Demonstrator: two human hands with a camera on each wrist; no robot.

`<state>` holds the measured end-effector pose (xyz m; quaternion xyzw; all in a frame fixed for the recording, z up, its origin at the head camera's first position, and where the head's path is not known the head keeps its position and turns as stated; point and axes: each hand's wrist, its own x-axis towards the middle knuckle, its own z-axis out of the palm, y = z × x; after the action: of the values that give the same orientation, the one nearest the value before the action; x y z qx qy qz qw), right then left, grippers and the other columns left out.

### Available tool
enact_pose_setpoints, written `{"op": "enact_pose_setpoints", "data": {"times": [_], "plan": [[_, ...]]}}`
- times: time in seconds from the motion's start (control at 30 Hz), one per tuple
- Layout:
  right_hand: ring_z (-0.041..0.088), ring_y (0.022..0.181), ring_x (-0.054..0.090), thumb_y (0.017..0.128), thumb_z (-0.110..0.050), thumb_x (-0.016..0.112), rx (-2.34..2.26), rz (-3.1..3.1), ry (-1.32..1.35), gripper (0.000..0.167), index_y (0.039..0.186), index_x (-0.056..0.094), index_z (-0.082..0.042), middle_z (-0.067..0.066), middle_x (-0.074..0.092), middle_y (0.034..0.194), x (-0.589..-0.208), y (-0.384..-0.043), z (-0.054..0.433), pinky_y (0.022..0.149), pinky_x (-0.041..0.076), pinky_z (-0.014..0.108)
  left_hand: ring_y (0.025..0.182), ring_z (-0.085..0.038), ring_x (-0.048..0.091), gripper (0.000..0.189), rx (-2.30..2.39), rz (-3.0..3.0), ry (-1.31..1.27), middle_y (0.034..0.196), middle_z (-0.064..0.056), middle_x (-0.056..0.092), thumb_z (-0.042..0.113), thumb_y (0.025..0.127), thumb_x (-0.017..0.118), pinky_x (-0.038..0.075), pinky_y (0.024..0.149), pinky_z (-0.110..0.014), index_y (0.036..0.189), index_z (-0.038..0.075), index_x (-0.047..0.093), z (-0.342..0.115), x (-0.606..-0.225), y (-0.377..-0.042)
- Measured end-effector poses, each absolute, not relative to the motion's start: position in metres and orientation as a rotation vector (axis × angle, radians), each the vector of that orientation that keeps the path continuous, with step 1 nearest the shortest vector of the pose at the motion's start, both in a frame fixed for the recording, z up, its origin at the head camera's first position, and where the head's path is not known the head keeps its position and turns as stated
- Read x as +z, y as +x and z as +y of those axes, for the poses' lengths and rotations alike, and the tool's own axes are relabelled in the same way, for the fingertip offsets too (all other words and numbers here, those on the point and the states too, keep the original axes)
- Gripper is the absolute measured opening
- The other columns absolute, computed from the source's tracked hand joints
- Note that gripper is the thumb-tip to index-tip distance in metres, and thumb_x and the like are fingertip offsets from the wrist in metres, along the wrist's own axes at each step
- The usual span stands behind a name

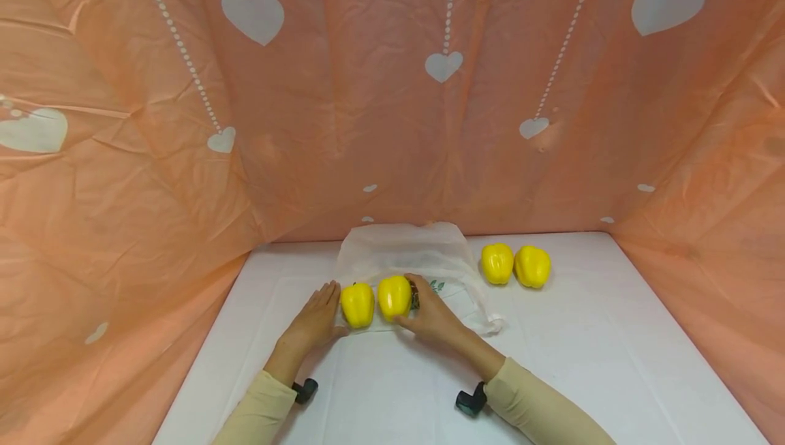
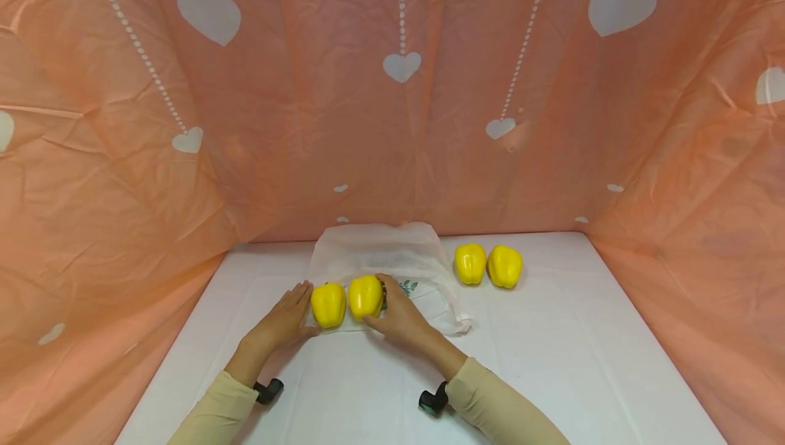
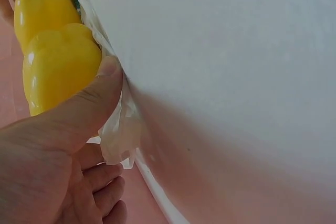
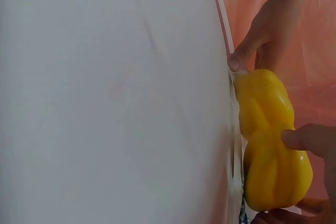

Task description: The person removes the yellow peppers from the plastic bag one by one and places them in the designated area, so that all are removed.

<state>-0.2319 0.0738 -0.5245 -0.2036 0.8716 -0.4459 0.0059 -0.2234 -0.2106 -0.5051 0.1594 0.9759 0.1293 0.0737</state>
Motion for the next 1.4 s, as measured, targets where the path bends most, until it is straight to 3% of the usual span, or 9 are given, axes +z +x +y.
{"op": "enact_pose_setpoints", "data": {"times": [0.73,1.4], "plan": [[0.035,0.130,0.060,0.088,-0.015,0.089,-1.475,2.736,-0.656,0.088,0.158,0.039,-0.002,0.018,0.054,0.153,-0.518,-0.225,0.100,0.114,0.052,0.054,0.162,-0.045,0.021,0.096,0.402,2.915,0.461,0.173,-0.032,0.022,0.027,0.096,0.083,0.017,0.134,-0.055,0.162,-0.015,0.027,-0.210,-0.503,-0.223],[0.039,0.142,0.053,0.089,-0.009,0.087,-1.505,2.724,-0.603,0.088,0.160,0.036,0.001,0.021,0.051,0.156,-0.512,-0.221,0.125,0.121,0.045,0.054,0.162,-0.045,0.022,0.096,0.414,2.915,0.454,0.172,-0.032,0.023,0.026,0.095,0.084,0.017,0.134,-0.055,0.162,-0.016,0.027,-0.210,-0.502,-0.222]]}}
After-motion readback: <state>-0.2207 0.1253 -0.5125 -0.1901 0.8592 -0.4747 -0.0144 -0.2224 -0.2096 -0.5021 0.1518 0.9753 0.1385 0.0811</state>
